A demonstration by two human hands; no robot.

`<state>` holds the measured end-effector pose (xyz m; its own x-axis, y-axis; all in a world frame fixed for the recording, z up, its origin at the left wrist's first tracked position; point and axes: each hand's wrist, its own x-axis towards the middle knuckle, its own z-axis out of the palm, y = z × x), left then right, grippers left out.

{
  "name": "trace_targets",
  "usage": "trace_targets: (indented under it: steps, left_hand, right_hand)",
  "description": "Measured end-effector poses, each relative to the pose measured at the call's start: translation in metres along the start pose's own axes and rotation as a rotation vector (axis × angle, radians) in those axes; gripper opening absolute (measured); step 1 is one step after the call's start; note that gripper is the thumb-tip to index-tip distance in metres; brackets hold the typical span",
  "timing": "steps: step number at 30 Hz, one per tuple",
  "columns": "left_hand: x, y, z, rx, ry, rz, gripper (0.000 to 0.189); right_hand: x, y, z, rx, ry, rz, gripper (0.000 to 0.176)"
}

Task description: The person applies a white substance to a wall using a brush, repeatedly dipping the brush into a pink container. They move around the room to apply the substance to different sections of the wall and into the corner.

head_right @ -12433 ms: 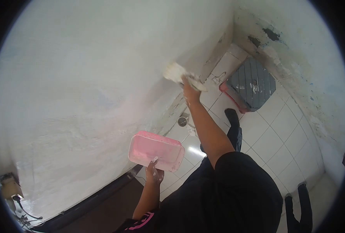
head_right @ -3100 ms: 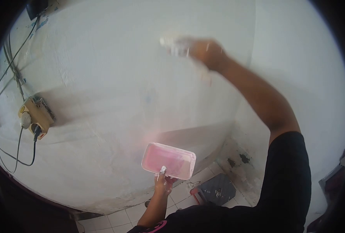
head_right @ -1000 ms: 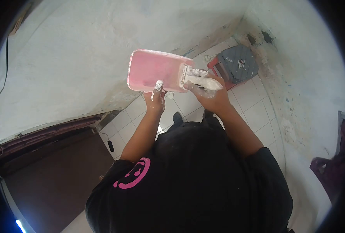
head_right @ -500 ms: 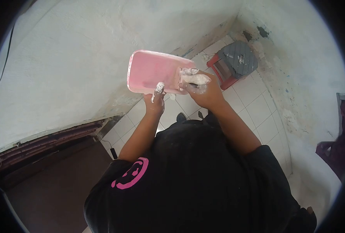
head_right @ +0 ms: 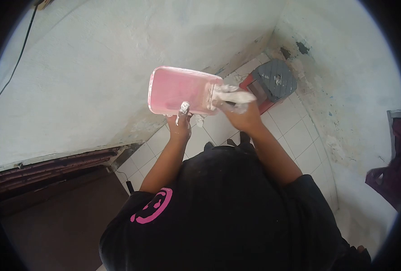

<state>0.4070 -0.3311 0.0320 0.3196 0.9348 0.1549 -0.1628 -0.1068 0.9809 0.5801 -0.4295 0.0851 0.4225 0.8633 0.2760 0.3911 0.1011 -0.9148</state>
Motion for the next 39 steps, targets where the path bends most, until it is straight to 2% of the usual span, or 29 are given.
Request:
trace_targets:
  steps: [1, 2, 3, 5, 6, 8, 10, 13, 15, 18, 22, 24, 25, 27, 29, 32, 33, 36, 39]
  left_hand:
    - [0.001, 0.002, -0.002, 0.001, 0.005, 0.002, 0.036]
    - [0.001, 0.005, -0.007, -0.063, 0.015, -0.048, 0.033]
    - [0.000, 0.009, -0.014, -0.126, 0.025, -0.095, 0.029]
    - [0.000, 0.013, -0.019, -0.184, 0.018, -0.154, 0.034]
    - [0.004, 0.010, -0.020, -0.246, 0.000, -0.212, 0.044]
    - [0.001, 0.001, -0.028, -0.278, -0.023, -0.203, 0.045]
    - [0.015, 0.003, -0.023, -0.324, -0.058, -0.152, 0.046]
    - [0.013, 0.009, -0.022, -0.357, 0.029, -0.231, 0.048]
    - [0.012, 0.008, -0.027, -0.317, 0.084, -0.297, 0.048]
    - [0.012, 0.011, -0.033, -0.360, 0.065, -0.291, 0.048]
    - [0.010, 0.006, -0.047, -0.356, 0.049, -0.322, 0.050]
    - [0.011, -0.004, -0.059, -0.352, 0.064, -0.397, 0.054]
    - [0.011, -0.008, -0.064, -0.339, 0.060, -0.408, 0.054]
    - [0.011, -0.016, -0.068, -0.356, 0.067, -0.448, 0.057]
    - [0.016, -0.020, -0.067, -0.307, 0.087, -0.461, 0.056]
    - [0.018, -0.026, -0.078, -0.253, 0.100, -0.514, 0.053]
    - [0.020, -0.028, -0.079, -0.267, 0.094, -0.539, 0.052]
    - [0.025, -0.026, -0.074, -0.243, 0.086, -0.499, 0.051]
    - [0.027, -0.023, -0.064, -0.219, 0.107, -0.540, 0.052]
  right_hand:
    - [0.001, 0.004, -0.001, 0.081, 0.064, -0.134, 0.015]
    - [-0.003, 0.005, -0.005, 0.361, 0.016, 0.101, 0.021]
    - [-0.002, -0.018, -0.005, 0.678, 0.112, 0.473, 0.026]
    - [0.001, -0.008, -0.013, 0.987, 0.139, 0.639, 0.025]
    - [0.001, 0.008, -0.012, 0.987, 0.144, 0.633, 0.025]
    - [0.001, 0.037, -0.006, 1.299, 0.061, 0.595, 0.023]
    - [0.008, 0.031, 0.002, 1.352, 0.091, 0.587, 0.023]
    - [0.007, 0.031, 0.015, 1.451, 0.174, 0.653, 0.029]
    - [0.010, 0.032, 0.020, 1.568, 0.152, 0.582, 0.035]
    - [0.010, 0.039, 0.030, 1.622, 0.222, 0.507, 0.041]
    - [0.007, 0.066, 0.041, 1.566, 0.295, 0.459, 0.044]
    - [0.012, 0.082, 0.052, 1.483, 0.461, 0.499, 0.048]
    - [0.017, 0.093, 0.057, 1.492, 0.474, 0.507, 0.048]
    - [0.031, 0.117, 0.067, 1.386, 0.638, 0.505, 0.051]
    - [0.056, 0.144, 0.071, 1.427, 0.669, 0.553, 0.046]
    - [0.095, 0.174, 0.080, 1.410, 0.851, 0.544, 0.047]
    - [0.108, 0.181, 0.080, 1.423, 0.861, 0.561, 0.047]
    - [0.154, 0.194, 0.077, 1.490, 0.867, 0.434, 0.052]
    - [0.178, 0.199, 0.080, 1.506, 0.860, 0.432, 0.050]
